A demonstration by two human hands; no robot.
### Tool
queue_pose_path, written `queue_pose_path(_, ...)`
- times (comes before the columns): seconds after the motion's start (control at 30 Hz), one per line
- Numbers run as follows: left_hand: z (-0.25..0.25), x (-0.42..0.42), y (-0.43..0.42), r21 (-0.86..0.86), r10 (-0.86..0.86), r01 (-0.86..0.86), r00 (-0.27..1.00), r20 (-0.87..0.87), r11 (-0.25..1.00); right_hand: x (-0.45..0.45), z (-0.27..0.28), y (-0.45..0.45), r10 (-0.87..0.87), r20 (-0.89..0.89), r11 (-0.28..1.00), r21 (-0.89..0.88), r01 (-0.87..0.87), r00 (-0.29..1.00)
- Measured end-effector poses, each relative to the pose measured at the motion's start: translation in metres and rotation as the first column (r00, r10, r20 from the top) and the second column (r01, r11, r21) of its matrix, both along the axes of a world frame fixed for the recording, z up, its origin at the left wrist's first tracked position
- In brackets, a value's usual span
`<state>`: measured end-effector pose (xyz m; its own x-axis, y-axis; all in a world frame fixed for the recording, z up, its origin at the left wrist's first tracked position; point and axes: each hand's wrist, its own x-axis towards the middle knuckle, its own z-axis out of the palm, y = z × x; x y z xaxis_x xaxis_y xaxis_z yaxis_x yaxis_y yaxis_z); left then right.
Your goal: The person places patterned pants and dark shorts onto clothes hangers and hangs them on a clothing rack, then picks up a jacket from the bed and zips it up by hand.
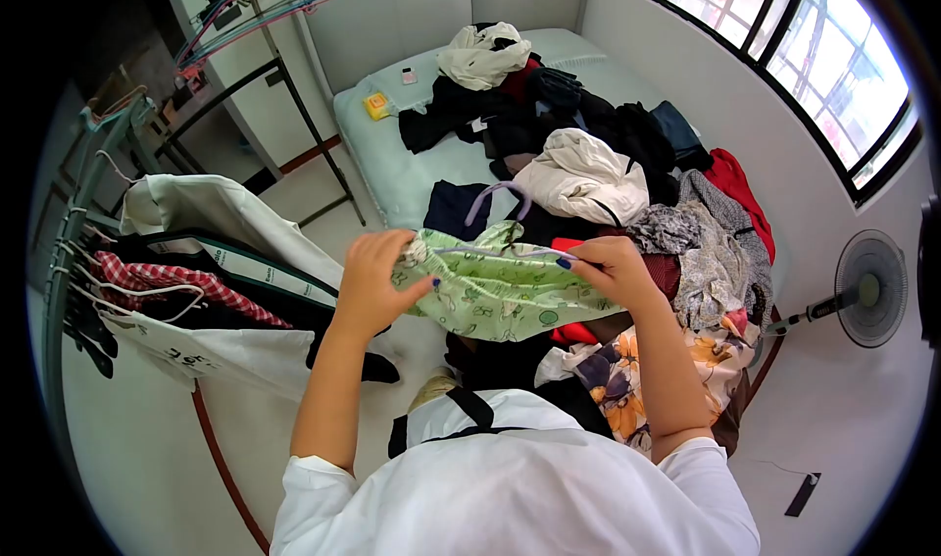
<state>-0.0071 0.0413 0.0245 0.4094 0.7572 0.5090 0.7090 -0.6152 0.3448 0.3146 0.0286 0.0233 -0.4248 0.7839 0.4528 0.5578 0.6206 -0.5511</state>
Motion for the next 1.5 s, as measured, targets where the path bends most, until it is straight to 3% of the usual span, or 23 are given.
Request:
queue_pose_path(0.03, -0.001, 0.0, 0.002, 0.002, -0.001, 0.001, 1.0, -0.001, 1.0, -0.003, 0.001, -0.001, -0.001, -0.001, 1.0, 0.002, 0.001, 1.0)
queue_pose_path(0.1, -0.006, 0.0, 0.006, -0.374, -0.04, 0.062, 0.997, 0.067, 0.925, -0.007, 0.003, -0.003, 0.019, 0.048, 0.999, 0.036, -0.021, 0.999)
queue_pose_path(0.17, -0.003, 0.0, 0.007, -0.414, -0.034, 0.058, 0.997, 0.064, 0.908, -0.01, 0.001, -0.004, 0.023, 0.068, 0.996, 0.085, -0.029, 0.997)
queue_pose_path(0.23, -0.006, -0.002, 0.009, -0.705, -0.054, 0.003, 0.997, -0.05, 0.709, -0.01, 0.0, -0.007, 0.024, 0.075, 0.996, 0.083, -0.03, 0.997)
queue_pose_path(0.37, -0.021, -0.004, 0.0, -0.634, -0.123, 0.151, 0.988, 0.089, 0.759, -0.006, -0.001, -0.009, -0.004, 0.086, 0.99, 0.139, -0.008, 0.996)
queue_pose_path(0.43, -0.022, 0.0, -0.007, -0.405, -0.164, 0.261, 0.952, 0.257, 0.876, -0.006, 0.0, -0.011, -0.023, 0.112, 0.989, 0.15, 0.006, 0.993)
queue_pose_path(0.47, -0.02, 0.003, -0.011, -0.406, -0.166, 0.261, 0.952, 0.256, 0.875, -0.006, 0.0, -0.013, -0.025, 0.111, 0.989, 0.149, 0.008, 0.993)
queue_pose_path(0.53, -0.009, 0.01, -0.021, -0.061, -0.113, 0.126, 0.978, 0.174, 0.99, -0.009, -0.003, -0.017, -0.057, 0.171, 0.955, 0.297, 0.004, 0.984)
queue_pose_path(0.57, -0.011, 0.007, -0.02, -0.064, -0.11, 0.123, 0.979, 0.173, 0.99, -0.012, -0.003, -0.019, -0.053, 0.17, 0.956, 0.294, 0.001, 0.984)
queue_pose_path(0.63, -0.016, -0.006, -0.011, -0.543, 0.054, 0.275, 0.857, 0.513, 0.793, -0.017, -0.005, -0.025, -0.047, 0.196, 0.887, 0.459, -0.049, 0.979)
queue_pose_path(0.67, -0.021, -0.012, -0.002, -0.662, 0.153, 0.379, 0.786, 0.599, 0.646, -0.017, -0.014, -0.026, -0.037, 0.206, 0.871, 0.486, -0.069, 0.978)
queue_pose_path(0.7, -0.023, -0.014, 0.003, -0.665, 0.161, 0.375, 0.785, 0.599, 0.646, -0.018, -0.019, -0.027, -0.029, 0.207, 0.873, 0.482, -0.076, 0.978)
queue_pose_path(0.77, -0.028, -0.016, 0.01, -0.796, -0.09, 0.218, 0.975, 0.203, 0.564, -0.019, -0.028, -0.032, -0.011, 0.216, 0.861, 0.498, -0.1, 0.976)
queue_pose_path(0.8, -0.035, -0.01, 0.013, -0.779, -0.234, 0.315, 0.947, 0.22, 0.542, -0.021, -0.032, -0.035, 0.001, 0.232, 0.863, 0.491, -0.118, 0.973)
queue_pose_path(0.83, -0.04, -0.008, 0.013, -0.782, -0.227, 0.314, 0.948, 0.224, 0.539, -0.023, -0.036, -0.038, 0.009, 0.235, 0.866, 0.485, -0.125, 0.972)
queue_pose_path(0.9, -0.046, 0.007, 0.011, -0.884, -0.497, 0.196, 0.866, -0.047, 0.424, -0.028, -0.045, -0.044, 0.066, 0.257, 0.871, 0.456, -0.181, 0.964)
queue_pose_path(0.97, -0.064, 0.019, 0.01, -0.893, -0.549, 0.201, 0.834, -0.06, 0.403, -0.033, -0.052, -0.05, 0.095, 0.264, 0.877, 0.434, -0.206, 0.96)
queue_pose_path(1.07, -0.093, 0.033, 0.006, -0.923, -0.62, 0.284, 0.782, 0.067, 0.258, -0.035, -0.06, -0.06, 0.159, 0.255, 0.883, 0.396, -0.253, 0.954)
queue_pose_path(1.17, -0.096, 0.036, 0.003, -0.905, -0.653, 0.281, 0.758, 0.007, 0.318, -0.034, -0.064, -0.069, 0.136, 0.29, 0.897, 0.369, -0.242, 0.947)
queue_pose_path(1.2, -0.096, 0.037, 0.0, -0.842, -0.61, 0.314, 0.792, -0.023, 0.44, -0.033, -0.066, -0.071, 0.148, 0.284, 0.902, 0.355, -0.247, 0.947)
queue_pose_path(1.23, -0.094, 0.037, 0.0, -0.843, -0.613, 0.315, 0.79, -0.021, 0.436, -0.033, -0.067, -0.073, 0.146, 0.284, 0.904, 0.352, -0.244, 0.948)
queue_pose_path(1.3, -0.084, 0.037, 0.002, -0.737, -0.458, 0.314, 0.889, 0.007, 0.598, -0.033, -0.068, -0.075, 0.166, 0.313, 0.909, 0.318, -0.268, 0.935)
queue_pose_path(1.5, -0.062, 0.036, 0.01, -0.67, -0.234, 0.204, 0.971, 0.047, 0.714, -0.035, -0.075, -0.073, 0.147, 0.325, 0.923, 0.294, -0.247, 0.934)
